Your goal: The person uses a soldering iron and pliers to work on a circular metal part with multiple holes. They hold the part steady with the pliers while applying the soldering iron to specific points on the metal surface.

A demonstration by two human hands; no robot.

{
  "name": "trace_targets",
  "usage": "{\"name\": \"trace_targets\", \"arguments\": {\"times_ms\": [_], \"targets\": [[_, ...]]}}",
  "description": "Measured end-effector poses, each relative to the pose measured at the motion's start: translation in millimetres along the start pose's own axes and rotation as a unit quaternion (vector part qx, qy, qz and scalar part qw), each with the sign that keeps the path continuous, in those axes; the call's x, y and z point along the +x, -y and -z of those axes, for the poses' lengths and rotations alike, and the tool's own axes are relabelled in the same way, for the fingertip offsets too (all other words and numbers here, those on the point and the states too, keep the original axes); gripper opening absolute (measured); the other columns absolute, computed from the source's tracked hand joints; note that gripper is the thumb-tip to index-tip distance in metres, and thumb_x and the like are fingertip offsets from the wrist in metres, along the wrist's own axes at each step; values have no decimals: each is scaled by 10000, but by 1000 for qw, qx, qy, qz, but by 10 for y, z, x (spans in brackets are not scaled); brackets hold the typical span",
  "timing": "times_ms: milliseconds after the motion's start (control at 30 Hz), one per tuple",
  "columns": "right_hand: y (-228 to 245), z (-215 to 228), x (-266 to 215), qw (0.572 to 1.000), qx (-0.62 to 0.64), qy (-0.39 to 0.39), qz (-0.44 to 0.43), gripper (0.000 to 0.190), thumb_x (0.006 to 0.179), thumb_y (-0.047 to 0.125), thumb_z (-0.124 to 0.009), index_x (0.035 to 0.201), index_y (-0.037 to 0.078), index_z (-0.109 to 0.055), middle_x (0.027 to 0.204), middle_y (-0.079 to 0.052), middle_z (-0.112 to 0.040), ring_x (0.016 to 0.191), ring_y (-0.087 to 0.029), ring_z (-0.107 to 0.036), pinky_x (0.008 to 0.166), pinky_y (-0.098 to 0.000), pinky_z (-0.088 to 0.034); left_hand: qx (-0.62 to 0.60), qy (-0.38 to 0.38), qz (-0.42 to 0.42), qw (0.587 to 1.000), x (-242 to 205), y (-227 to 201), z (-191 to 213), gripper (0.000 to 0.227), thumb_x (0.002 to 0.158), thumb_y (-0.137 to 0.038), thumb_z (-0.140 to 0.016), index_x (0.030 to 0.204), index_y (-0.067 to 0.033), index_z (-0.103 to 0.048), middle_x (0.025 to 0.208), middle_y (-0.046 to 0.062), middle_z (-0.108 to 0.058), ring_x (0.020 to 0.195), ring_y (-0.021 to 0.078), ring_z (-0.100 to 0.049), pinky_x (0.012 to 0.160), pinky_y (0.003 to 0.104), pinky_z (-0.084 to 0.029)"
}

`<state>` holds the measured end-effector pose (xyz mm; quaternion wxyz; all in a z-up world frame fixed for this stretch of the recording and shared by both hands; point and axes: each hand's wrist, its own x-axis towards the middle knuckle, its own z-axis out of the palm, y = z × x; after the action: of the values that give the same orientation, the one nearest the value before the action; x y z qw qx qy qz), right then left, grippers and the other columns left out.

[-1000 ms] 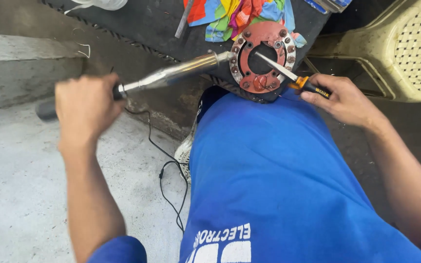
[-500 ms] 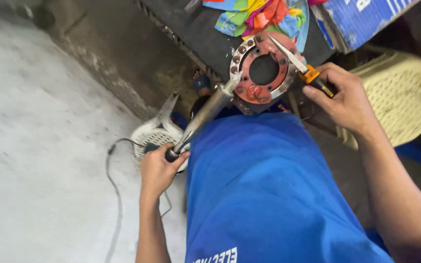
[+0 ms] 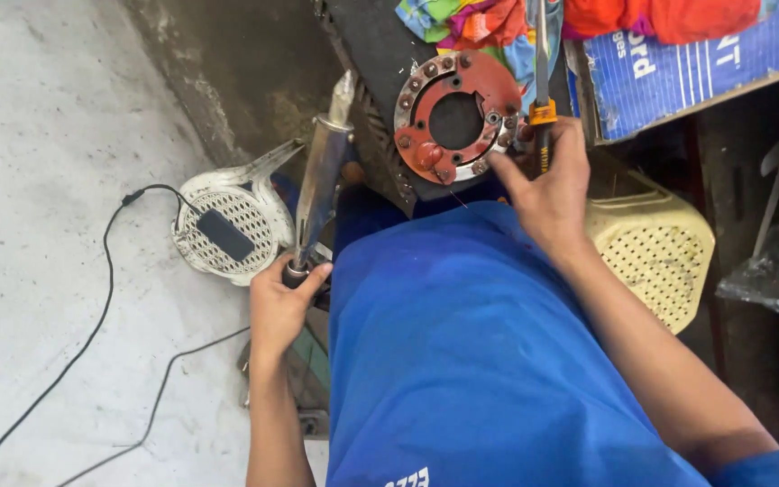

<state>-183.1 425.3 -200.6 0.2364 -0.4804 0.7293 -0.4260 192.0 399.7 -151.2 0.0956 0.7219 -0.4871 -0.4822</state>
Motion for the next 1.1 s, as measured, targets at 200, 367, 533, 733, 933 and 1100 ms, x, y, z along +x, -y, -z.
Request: {"name": "trace_targets", "arguments": {"times_ms": [200,367,533,733,933,1100], "targets": [[112,-164,-34,994,-92,-19,56,716,800,248,-1103,1082,-11,-498,1160,-216,-550,1024,-485,-635,882,-527,-532,-10,-24,32,999,-51,-119,43,267,844,-225,-939,748,-98,-725,532,54,-620,554,147,-550,578,292,-471],[105,-231,-206,979,-153,-36,134,660,843,240,-1084,1053,-27,-519,1242,-243,-565,1095,-479,-625,913,-509,-530,35,-10,27,999,114,-56,254,285,846,-302,-938,755,-121,-738,564,79,-682,552,217,-654,622,341,-511],[289,-597,-348,970,-184,-7,157,605,770,195,-1075,954,-15,-538,1222,-226,-602,1082,-444,-659,906,-491,-548,44,19,-8,999,332,-164,552,305,850,-261,-940,733,-99,-710,506,75,-614,502,184,-547,578,312,-464],[329,-981,-335,950,-264,-9,168,561,761,176,-1043,972,-25,-564,1265,-215,-618,1132,-491,-708,944,-504,-598,118,42,-33,992,923,125,912,324,820,-353,-949,762,-121,-730,566,93,-645,552,260,-601,598,345,-461],[458,-857,-176,964,-248,-21,88,622,736,137,-1048,1027,-65,-536,1253,-251,-615,918,-562,-724,771,-618,-615,107,67,-49,991,1200,90,1189,326,834,-358,-926,768,-111,-723,572,94,-617,585,236,-588,600,336,-456],[1016,-257,78,977,-167,87,-98,531,918,104,-908,1248,-20,-511,1204,-150,-542,974,-215,-518,779,-279,-514,166,100,-50,980,1325,-90,1365,413,908,-476,-803,1138,-135,-840,833,5,-802,725,158,-665,706,351,-492]]}}
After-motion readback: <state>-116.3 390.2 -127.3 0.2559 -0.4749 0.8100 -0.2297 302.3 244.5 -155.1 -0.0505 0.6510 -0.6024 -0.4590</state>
